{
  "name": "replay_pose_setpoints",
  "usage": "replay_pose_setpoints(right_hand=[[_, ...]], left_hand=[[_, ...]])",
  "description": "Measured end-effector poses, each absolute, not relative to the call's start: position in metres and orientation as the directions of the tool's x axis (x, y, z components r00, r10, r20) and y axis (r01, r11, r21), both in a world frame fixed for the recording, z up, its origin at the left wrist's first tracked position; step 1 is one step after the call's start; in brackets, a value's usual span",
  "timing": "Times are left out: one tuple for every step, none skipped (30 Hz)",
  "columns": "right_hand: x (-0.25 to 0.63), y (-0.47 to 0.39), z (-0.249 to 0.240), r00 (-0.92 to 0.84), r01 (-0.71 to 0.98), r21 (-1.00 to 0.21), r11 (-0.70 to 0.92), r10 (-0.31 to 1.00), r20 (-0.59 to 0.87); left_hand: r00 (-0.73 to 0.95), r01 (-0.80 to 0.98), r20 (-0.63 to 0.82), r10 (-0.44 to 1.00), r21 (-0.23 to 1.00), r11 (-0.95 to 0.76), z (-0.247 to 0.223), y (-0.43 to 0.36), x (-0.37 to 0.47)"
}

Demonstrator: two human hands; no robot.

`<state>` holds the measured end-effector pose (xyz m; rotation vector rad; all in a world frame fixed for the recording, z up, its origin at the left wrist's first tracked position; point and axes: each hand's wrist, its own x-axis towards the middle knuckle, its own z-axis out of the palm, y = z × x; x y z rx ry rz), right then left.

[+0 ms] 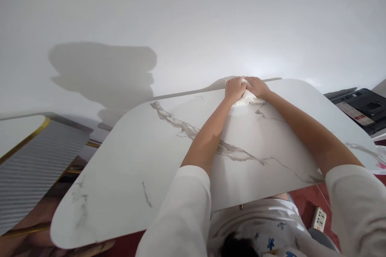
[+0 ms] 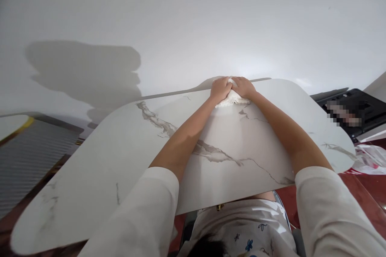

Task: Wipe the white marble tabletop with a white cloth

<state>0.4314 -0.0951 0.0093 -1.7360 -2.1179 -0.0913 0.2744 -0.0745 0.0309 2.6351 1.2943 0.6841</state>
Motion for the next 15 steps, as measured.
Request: replay_pose_setpoints(right_hand=[[0.428,-0.103,0.011,-0.120,0.954,-0.222,0.203,0.934,0.337],[0.425,-0.111,0.014,-0.102,0.952,-0.243,0.188,0.939,0.328],[0.423,-0.120,0.016,-0.097,0.950,-0.252,0.184,0.942,0.322],[0.421,-0.128,0.017,-0.110,0.947,-0.254,0.196,0.942,0.318],[0.419,-0.137,0.018,-0.122,0.945,-0.255,0.207,0.942,0.312],[0.418,-0.145,0.018,-0.128,0.944,-0.256,0.211,0.944,0.304],[0.418,-0.153,0.018,-0.130,0.944,-0.256,0.209,0.947,0.294],[0.417,-0.161,0.018,-0.129,0.945,-0.255,0.206,0.949,0.287],[0.416,-0.169,0.018,-0.127,0.946,-0.253,0.202,0.950,0.284],[0.415,-0.177,0.017,-0.129,0.947,-0.250,0.203,0.950,0.283],[0.413,-0.185,0.017,-0.135,0.946,-0.247,0.209,0.949,0.286],[0.411,-0.194,0.016,-0.142,0.946,-0.242,0.216,0.947,0.290],[0.409,-0.204,0.016,-0.148,0.946,-0.238,0.221,0.945,0.290],[0.406,-0.213,0.017,-0.155,0.946,-0.233,0.226,0.945,0.287],[0.403,-0.223,0.017,-0.165,0.946,-0.227,0.233,0.945,0.283]], left_hand=[[0.539,0.719,0.343,0.770,0.290,-0.632,0.031,-0.080,0.273],[0.545,0.719,0.346,0.764,0.277,-0.638,0.031,-0.086,0.272],[0.547,0.721,0.347,0.762,0.267,-0.640,0.032,-0.093,0.271],[0.546,0.725,0.345,0.763,0.262,-0.637,0.032,-0.101,0.270],[0.545,0.728,0.342,0.766,0.260,-0.634,0.032,-0.108,0.269],[0.544,0.730,0.338,0.768,0.261,-0.632,0.032,-0.116,0.268],[0.545,0.729,0.333,0.770,0.266,-0.631,0.032,-0.124,0.266],[0.548,0.725,0.330,0.769,0.272,-0.633,0.032,-0.132,0.265],[0.551,0.719,0.329,0.767,0.278,-0.637,0.032,-0.140,0.263],[0.554,0.714,0.330,0.764,0.284,-0.640,0.032,-0.149,0.261],[0.556,0.709,0.330,0.763,0.290,-0.643,0.032,-0.157,0.259],[0.558,0.705,0.330,0.761,0.295,-0.645,0.032,-0.166,0.256],[0.558,0.703,0.329,0.762,0.301,-0.645,0.033,-0.176,0.253],[0.556,0.704,0.325,0.765,0.306,-0.641,0.033,-0.185,0.249],[0.553,0.706,0.320,0.770,0.310,-0.636,0.033,-0.196,0.245]])
